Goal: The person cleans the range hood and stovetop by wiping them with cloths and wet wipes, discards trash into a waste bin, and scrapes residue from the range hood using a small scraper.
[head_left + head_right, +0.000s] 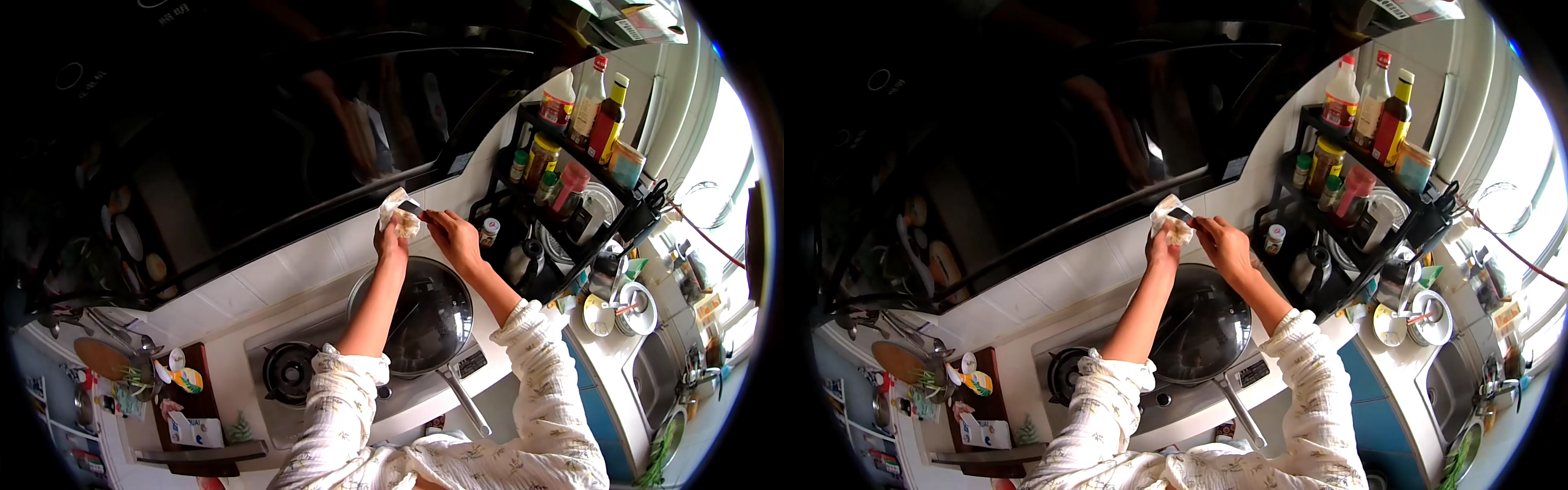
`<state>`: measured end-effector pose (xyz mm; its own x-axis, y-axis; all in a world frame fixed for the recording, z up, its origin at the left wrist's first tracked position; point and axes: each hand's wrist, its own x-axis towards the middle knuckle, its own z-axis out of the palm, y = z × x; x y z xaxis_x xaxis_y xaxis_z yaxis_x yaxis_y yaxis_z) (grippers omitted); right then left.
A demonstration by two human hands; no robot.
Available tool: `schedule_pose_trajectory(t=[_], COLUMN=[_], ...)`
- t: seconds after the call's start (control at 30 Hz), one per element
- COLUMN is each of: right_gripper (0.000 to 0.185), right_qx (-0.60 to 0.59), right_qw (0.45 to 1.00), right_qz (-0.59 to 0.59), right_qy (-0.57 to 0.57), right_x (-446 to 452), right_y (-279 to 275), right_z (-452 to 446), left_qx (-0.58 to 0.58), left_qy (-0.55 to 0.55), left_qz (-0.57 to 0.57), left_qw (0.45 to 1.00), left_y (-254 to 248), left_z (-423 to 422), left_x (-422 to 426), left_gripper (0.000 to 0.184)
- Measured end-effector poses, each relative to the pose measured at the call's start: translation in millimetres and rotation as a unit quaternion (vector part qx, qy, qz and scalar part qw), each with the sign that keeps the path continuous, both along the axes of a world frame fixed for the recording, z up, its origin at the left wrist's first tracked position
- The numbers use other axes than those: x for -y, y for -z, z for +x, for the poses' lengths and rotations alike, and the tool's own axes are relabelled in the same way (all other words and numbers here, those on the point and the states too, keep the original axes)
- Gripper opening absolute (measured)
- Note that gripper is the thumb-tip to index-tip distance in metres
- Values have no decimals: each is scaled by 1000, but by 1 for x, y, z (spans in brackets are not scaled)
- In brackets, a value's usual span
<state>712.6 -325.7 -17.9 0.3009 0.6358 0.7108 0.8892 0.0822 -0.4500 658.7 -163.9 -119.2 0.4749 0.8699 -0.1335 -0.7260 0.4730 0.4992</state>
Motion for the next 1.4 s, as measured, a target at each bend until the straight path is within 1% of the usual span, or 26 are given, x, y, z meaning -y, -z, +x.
schedule_pose_trajectory(t=[0.1, 0.2, 0.33, 0.5, 0.6, 0.63, 0.7, 0.77, 0.8, 0.83, 0.97, 1.07, 1.1, 1.2, 1.27, 1.33, 1.4], right_gripper=[19, 19, 17, 17, 18, 18, 18, 18, 17, 18, 17, 18, 17, 18, 19, 18, 17], right_qx=[13, 24, 49, 92, 132, 130, 126, 123, 119, 94, 93, 95, 95, 104, 96, 122, 134], right_qw=[1000, 1000, 998, 992, 982, 980, 970, 969, 969, 963, 957, 963, 963, 967, 975, 981, 986], right_qz=[-3, -5, -22, -83, -127, -144, -202, -209, -215, -248, -274, -239, -243, -222, -186, -125, -78], right_qy=[4, 9, 28, 33, 51, 52, 56, 49, 40, 37, -8, -76, -60, -75, -75, -87, -55], right_x=[-14, -22, -32, -31, -36, -37, -42, -49, -52, -54, -69, -80, -79, -80, -74, -62, -50], right_y=[5, 7, 11, -5, -12, -17, -30, -35, -39, -46, -51, -48, -52, -41, -27, -16, -10], right_z=[6, 10, 20, 37, 57, 63, 72, 82, 85, 86, 85, 67, 54, 34, 28, 25, 28], left_qx=[20, -15, -8, -12, -26, -5, -5, -10, -9, -8, -36, -50, -54, -59, -47, -61, -88], left_qy=[7, 4, 14, 32, -1, -5, 6, 14, 7, 1, -56, -97, -114, -144, -133, -122, -105], left_qz=[19, 24, 15, -7, 9, -9, -15, -22, -20, -17, -28, -10, -1, 21, 41, 20, -3], left_qw=[1000, 1000, 1000, 999, 1000, 1000, 1000, 1000, 1000, 1000, 997, 994, 992, 988, 989, 990, 991], left_y=[-3, -9, -3, -8, -15, -18, -22, -19, -18, -18, -16, -9, -13, -22, -17, -13, -12], left_z=[5, 10, 14, 14, 22, 24, 30, 35, 33, 32, 22, 3, -7, -37, -47, -43, -29], left_x=[-2, -2, -7, -4, 6, 9, 12, 10, 10, 10, 6, -3, -2, 8, 8, 9, 9], left_gripper=[31, 30, 30, 28, 33, 36, 36, 36, 34, 33, 32, 34, 34, 31, 29, 32, 31])
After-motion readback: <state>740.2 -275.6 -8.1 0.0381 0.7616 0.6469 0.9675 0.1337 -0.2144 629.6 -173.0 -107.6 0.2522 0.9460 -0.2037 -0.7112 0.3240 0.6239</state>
